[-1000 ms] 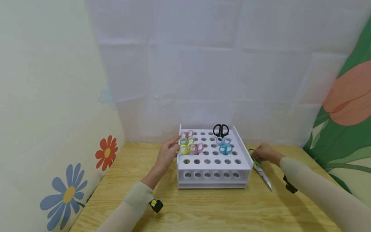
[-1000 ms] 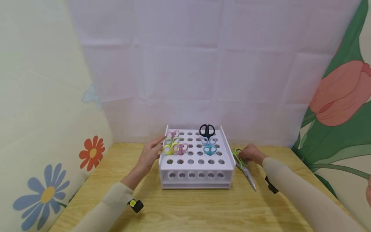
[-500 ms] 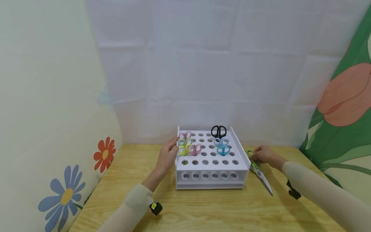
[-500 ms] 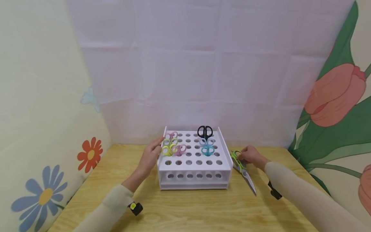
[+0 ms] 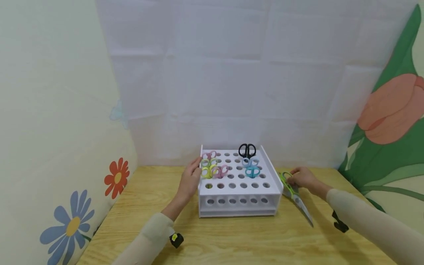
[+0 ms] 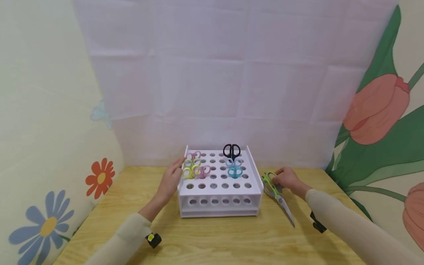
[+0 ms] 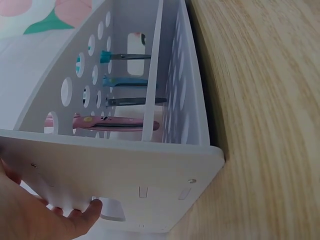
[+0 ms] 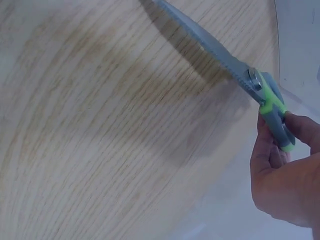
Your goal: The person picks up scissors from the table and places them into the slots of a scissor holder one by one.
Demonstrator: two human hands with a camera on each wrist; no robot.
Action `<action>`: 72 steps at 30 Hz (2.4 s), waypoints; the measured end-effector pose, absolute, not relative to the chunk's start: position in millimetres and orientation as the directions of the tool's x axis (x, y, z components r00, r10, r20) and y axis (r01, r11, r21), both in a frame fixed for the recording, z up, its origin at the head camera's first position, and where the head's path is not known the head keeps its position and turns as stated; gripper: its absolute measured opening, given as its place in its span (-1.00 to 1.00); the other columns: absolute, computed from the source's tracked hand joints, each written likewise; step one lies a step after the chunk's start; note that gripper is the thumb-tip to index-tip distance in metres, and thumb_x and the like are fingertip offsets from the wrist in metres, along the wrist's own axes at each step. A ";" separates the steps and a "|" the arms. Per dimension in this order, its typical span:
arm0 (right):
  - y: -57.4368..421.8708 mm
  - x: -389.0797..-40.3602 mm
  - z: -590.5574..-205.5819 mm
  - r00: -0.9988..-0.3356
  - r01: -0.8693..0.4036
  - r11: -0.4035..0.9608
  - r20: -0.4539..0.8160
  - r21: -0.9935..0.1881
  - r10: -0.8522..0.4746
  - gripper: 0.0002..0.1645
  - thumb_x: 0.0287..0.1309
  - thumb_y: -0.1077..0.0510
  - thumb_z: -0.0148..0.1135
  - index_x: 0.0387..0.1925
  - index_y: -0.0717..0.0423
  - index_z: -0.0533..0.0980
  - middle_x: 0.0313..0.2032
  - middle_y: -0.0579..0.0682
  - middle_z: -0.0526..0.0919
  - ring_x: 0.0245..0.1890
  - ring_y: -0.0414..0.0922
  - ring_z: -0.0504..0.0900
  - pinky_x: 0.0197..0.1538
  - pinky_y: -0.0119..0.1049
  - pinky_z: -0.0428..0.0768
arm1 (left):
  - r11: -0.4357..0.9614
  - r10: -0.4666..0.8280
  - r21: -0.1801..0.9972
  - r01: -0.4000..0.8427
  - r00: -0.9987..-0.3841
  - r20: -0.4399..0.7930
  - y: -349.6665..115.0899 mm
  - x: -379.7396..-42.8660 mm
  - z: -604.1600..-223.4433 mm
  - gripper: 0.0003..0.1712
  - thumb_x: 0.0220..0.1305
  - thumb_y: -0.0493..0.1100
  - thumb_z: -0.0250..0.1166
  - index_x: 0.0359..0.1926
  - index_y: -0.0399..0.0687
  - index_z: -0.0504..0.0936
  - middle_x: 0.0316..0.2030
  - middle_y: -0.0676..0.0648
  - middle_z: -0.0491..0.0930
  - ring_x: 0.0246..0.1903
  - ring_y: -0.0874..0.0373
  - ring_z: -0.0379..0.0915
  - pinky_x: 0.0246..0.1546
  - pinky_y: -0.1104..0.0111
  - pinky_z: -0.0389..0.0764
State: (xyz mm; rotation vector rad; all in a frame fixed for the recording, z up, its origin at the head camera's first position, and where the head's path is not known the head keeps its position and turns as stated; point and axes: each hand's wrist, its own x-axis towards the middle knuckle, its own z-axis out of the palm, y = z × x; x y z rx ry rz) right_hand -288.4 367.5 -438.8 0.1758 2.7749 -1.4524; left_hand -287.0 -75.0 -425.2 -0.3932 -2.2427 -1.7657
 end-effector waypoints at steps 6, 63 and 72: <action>373.0 -285.5 -430.0 -0.987 0.135 0.533 -0.064 -0.836 0.148 -0.41 0.07 0.36 0.37 0.06 0.59 0.35 -0.47 0.05 0.61 -0.50 -0.17 0.62 -0.41 -0.33 0.65 | 0.224 0.055 0.905 0.361 -0.932 0.358 -75.3 -288.0 -425.3 -0.40 0.45 -0.24 -0.01 0.46 -0.26 0.35 0.47 -0.21 0.23 0.45 -0.17 0.09 0.44 0.00 0.07; 252.9 -286.2 -243.5 -0.948 -0.284 -0.027 0.276 -0.958 0.156 -0.64 0.17 0.25 0.48 -0.17 0.29 0.46 -0.27 0.05 0.75 -0.37 -0.08 0.68 -0.09 -0.23 0.70 | 0.249 0.079 0.877 0.411 -0.911 0.404 -53.4 -287.4 -425.0 -0.43 0.44 -0.27 -0.03 0.43 -0.33 0.38 0.43 -0.26 0.28 0.43 -0.18 0.14 0.43 0.04 0.11; 216.4 -306.2 -265.9 -0.953 -0.264 -0.144 0.234 -0.954 0.194 -0.69 0.16 0.37 0.44 -0.18 0.31 0.45 -0.33 0.03 0.73 -0.46 -0.12 0.64 -0.18 -0.27 0.70 | 0.253 0.078 0.873 0.416 -0.909 0.410 -50.7 -285.5 -424.8 -0.43 0.45 -0.28 -0.04 0.43 -0.33 0.37 0.43 -0.27 0.28 0.43 -0.18 0.14 0.43 0.04 0.11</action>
